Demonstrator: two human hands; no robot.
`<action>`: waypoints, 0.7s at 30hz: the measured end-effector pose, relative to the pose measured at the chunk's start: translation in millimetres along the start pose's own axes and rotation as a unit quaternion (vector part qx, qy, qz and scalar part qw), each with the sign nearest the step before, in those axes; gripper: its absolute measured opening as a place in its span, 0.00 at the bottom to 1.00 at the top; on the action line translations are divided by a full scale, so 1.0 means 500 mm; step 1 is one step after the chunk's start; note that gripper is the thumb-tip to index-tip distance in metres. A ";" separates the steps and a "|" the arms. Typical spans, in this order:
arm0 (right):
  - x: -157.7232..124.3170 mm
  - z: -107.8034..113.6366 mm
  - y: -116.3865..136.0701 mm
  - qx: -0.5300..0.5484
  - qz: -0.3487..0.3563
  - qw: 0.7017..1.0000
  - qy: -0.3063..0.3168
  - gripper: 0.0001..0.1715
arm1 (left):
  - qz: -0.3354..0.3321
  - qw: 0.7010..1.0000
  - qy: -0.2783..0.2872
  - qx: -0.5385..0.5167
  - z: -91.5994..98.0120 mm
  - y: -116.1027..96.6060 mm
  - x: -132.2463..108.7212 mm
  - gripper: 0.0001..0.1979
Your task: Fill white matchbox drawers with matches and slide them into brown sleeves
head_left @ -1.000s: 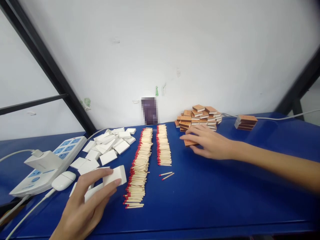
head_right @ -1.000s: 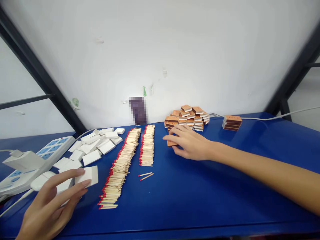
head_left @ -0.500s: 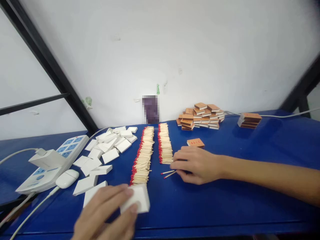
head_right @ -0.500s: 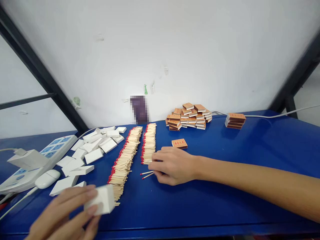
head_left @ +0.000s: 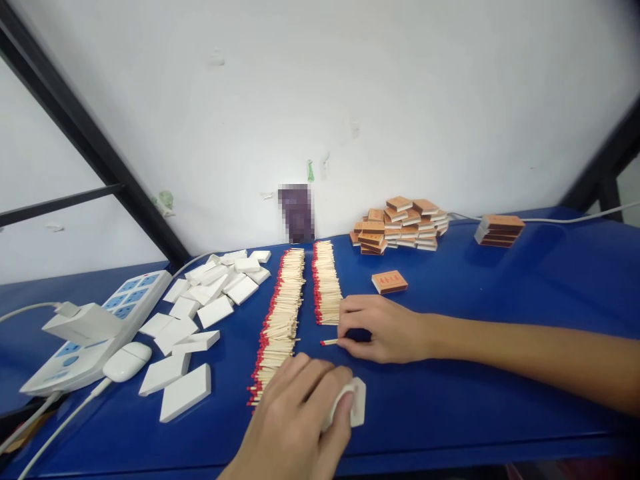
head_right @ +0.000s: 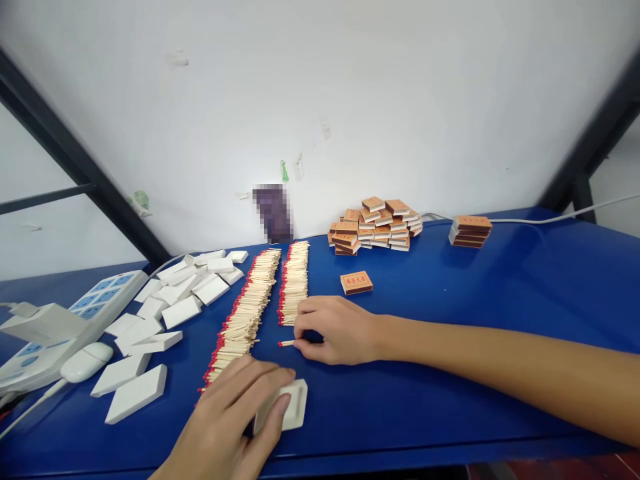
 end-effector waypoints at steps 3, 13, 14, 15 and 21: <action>0.000 0.004 0.003 -0.016 -0.006 1.000 -0.016 0.09 | 0.007 0.999 -0.006 0.044 0.021 0.011 -0.003 0.13; -0.005 0.007 0.010 -0.112 -0.038 0.993 -0.014 0.14 | 0.133 0.984 0.019 -0.115 0.039 0.035 -0.055 0.35; -0.005 0.007 0.012 -0.120 -0.038 0.992 -0.011 0.14 | 0.139 0.982 0.020 -0.124 0.039 0.035 -0.057 0.35; -0.004 0.006 0.014 -0.128 -0.037 0.991 -0.007 0.15 | 0.140 0.981 0.015 -0.131 0.041 0.035 -0.059 0.34; -0.003 0.007 0.019 -0.140 -0.038 0.989 -0.005 0.15 | 0.136 0.983 -0.032 -0.120 0.049 0.028 -0.063 0.20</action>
Point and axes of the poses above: each hand's wrist, its own x-axis towards the middle knuckle, its own z-axis out of the back of the hand, y = z × x, the point moved 4 cm from there along x, towards the middle knuckle, and after that the axes turned 13 degrees about x, right-handed, at the moved point
